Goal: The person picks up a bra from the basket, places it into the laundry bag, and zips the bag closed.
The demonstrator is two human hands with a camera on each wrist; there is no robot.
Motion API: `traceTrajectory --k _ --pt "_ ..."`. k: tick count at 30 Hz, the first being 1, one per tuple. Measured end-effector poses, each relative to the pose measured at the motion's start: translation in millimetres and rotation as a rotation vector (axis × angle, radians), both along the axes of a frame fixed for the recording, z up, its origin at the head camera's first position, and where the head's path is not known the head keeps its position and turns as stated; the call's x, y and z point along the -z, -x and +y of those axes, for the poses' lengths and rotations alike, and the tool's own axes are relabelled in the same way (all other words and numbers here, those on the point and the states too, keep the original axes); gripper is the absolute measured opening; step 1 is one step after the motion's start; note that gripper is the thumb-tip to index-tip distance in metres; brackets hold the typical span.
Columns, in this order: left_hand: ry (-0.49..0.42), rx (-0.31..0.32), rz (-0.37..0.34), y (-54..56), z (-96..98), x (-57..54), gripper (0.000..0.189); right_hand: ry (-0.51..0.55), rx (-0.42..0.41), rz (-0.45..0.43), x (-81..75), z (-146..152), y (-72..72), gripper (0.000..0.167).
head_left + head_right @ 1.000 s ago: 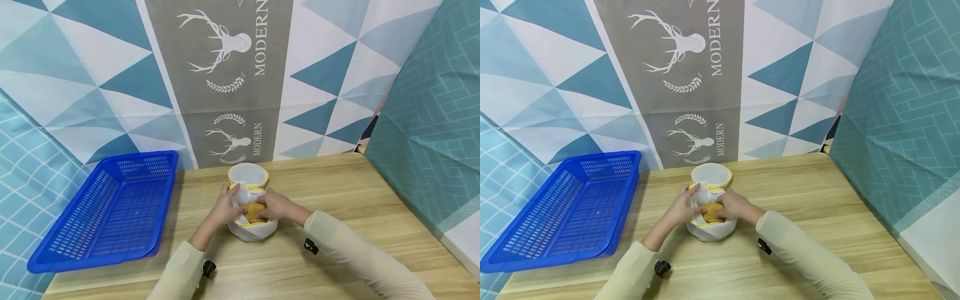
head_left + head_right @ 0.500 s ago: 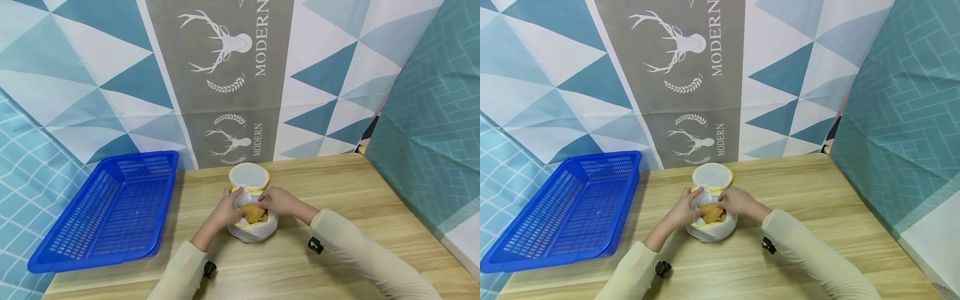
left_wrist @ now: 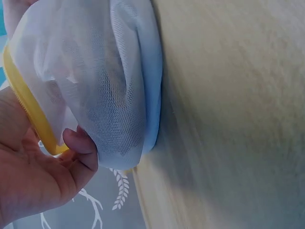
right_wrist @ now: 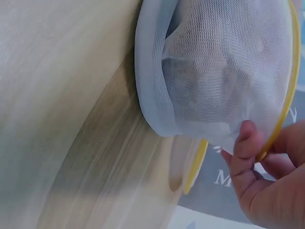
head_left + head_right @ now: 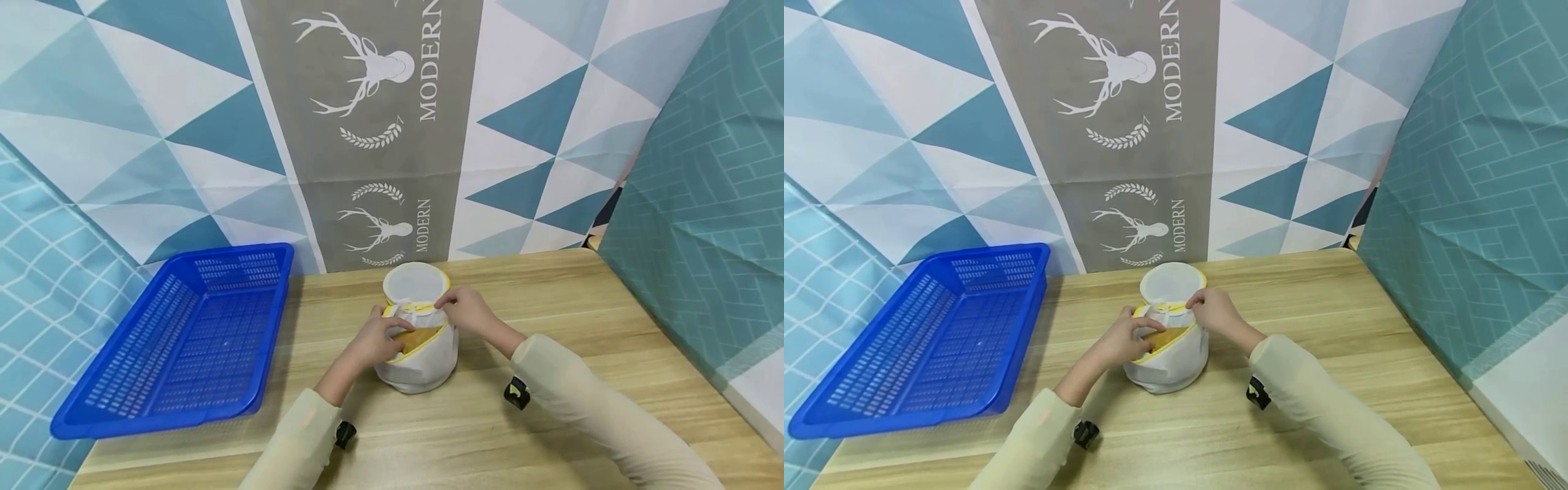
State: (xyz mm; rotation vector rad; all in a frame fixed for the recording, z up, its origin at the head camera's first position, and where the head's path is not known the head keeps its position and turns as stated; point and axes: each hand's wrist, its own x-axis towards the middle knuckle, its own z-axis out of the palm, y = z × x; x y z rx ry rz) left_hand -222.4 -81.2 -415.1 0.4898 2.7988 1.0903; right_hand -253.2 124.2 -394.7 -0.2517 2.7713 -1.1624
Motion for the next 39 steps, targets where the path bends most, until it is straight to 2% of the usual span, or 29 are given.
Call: traceTrajectory --k 3,7,10,12,15,17,19,21,24,28,30,32,34,39 --pt "0.019 0.019 0.012 0.0 0.3 2.2 0.026 0.087 0.086 -0.051 1.3 4 4.2 0.026" --pt "0.030 0.040 0.014 -0.3 -0.4 2.8 0.023 0.145 0.142 -0.095 4.0 9 7.0 0.027" --pt "0.024 0.044 0.005 -0.5 -0.6 2.5 0.023 0.130 0.134 -0.103 4.4 10 7.0 0.025" --pt "0.014 0.040 -0.006 -0.6 -0.5 2.1 0.023 0.095 0.099 -0.071 2.6 11 5.4 0.023" --pt "0.009 0.040 -0.007 0.0 -0.5 2.0 0.024 0.047 0.001 0.027 -1.7 11 1.5 0.022" --pt "0.009 0.039 -0.007 0.4 -0.6 1.8 0.025 0.033 -0.094 0.097 -4.8 10 -1.5 0.020" --pt "0.010 0.035 -0.011 0.7 -0.8 1.5 0.027 0.031 -0.198 0.123 -7.3 8 -4.4 0.019" --pt "0.014 0.034 -0.011 1.1 -0.9 1.2 0.028 0.021 -0.309 0.108 -9.7 7 -7.3 0.018" --pt "0.019 0.031 -0.012 1.3 -0.6 0.5 0.028 -0.003 -0.433 0.033 -12.4 6 -10.5 0.019" --pt "0.022 0.030 -0.005 1.7 0.3 0.0 0.028 -0.020 -0.546 -0.052 -12.4 8 -10.7 0.019" --pt "0.022 0.032 0.000 2.1 0.5 0.5 0.028 -0.005 -0.593 -0.065 -12.5 10 -10.1 0.018" --pt "0.021 0.033 -0.002 2.3 0.3 0.7 0.028 0.004 -0.612 -0.065 -13.3 11 -10.0 0.016" --pt "0.024 0.039 0.009 2.0 0.0 1.1 0.025 0.002 -0.599 -0.023 -13.1 11 -8.9 0.015" --pt "0.028 0.055 0.042 1.1 -0.9 2.8 0.022 0.022 -0.426 0.111 -11.2 10 -7.1 0.014"
